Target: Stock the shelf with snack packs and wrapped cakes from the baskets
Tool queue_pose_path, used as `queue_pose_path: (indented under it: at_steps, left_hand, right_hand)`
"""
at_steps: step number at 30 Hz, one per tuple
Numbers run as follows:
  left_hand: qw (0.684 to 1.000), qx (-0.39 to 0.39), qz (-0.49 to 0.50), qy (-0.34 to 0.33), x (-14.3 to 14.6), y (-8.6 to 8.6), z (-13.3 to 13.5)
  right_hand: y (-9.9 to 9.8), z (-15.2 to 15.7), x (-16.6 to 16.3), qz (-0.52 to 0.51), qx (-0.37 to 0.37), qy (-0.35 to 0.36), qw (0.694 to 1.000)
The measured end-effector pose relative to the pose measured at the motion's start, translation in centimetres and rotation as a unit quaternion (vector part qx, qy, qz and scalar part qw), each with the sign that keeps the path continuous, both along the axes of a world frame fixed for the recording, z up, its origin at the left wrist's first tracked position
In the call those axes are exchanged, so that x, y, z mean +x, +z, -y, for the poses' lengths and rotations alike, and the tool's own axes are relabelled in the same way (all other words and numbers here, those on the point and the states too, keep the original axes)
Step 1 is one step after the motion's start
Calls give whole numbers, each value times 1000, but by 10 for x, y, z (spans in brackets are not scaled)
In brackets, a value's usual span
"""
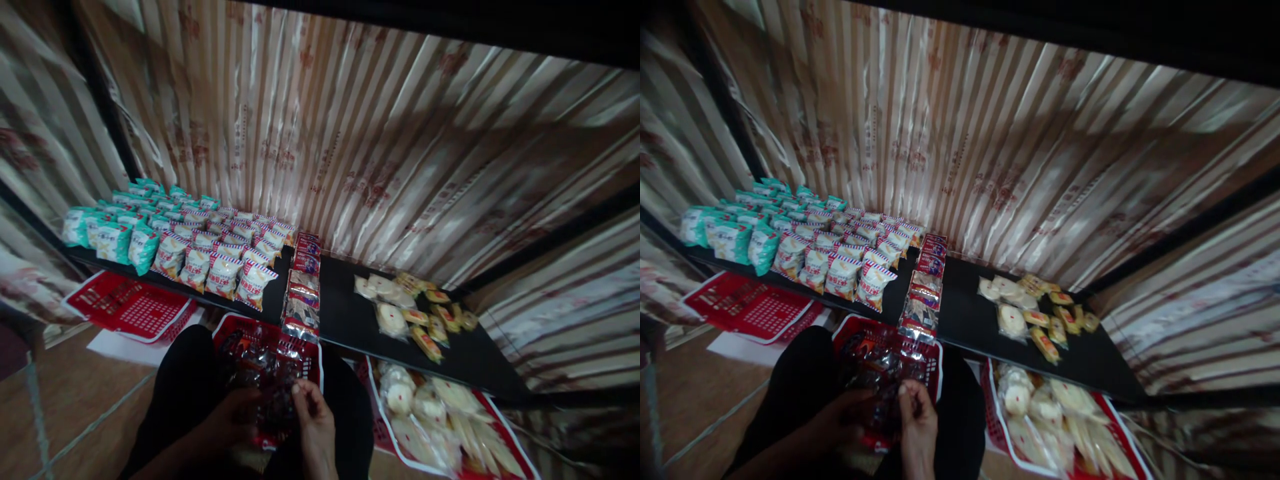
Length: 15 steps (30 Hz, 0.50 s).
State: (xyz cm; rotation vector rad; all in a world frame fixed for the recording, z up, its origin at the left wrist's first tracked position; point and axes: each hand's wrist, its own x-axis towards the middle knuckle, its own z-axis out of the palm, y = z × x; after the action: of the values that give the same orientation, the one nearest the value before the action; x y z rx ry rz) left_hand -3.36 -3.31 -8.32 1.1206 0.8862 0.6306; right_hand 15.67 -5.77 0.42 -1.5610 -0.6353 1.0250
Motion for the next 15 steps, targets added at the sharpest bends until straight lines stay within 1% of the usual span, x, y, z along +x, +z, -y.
queue_pose_path:
  at_steps: [4,6,8,11,15]
  left_hand:
    - [987,129,-95,34,13,16,-5]
    - [973,193,-114,63,20,26,-9]
    - [962,238,-115,72,24,37,-13]
    - [961,248,-111,56,28,57,-17]
    - [969,209,-127,30,31,86,-21]
  right_hand:
    - [18,4,-3,-22,2,5,1000]
    - [28,4,-6,-28,13,-6,1000]
    - [36,4,-8,-23,30,-26,999]
    - [48,3,-6,-6,52,-43,998]
    - [57,-1,8,-16,66,-57,996]
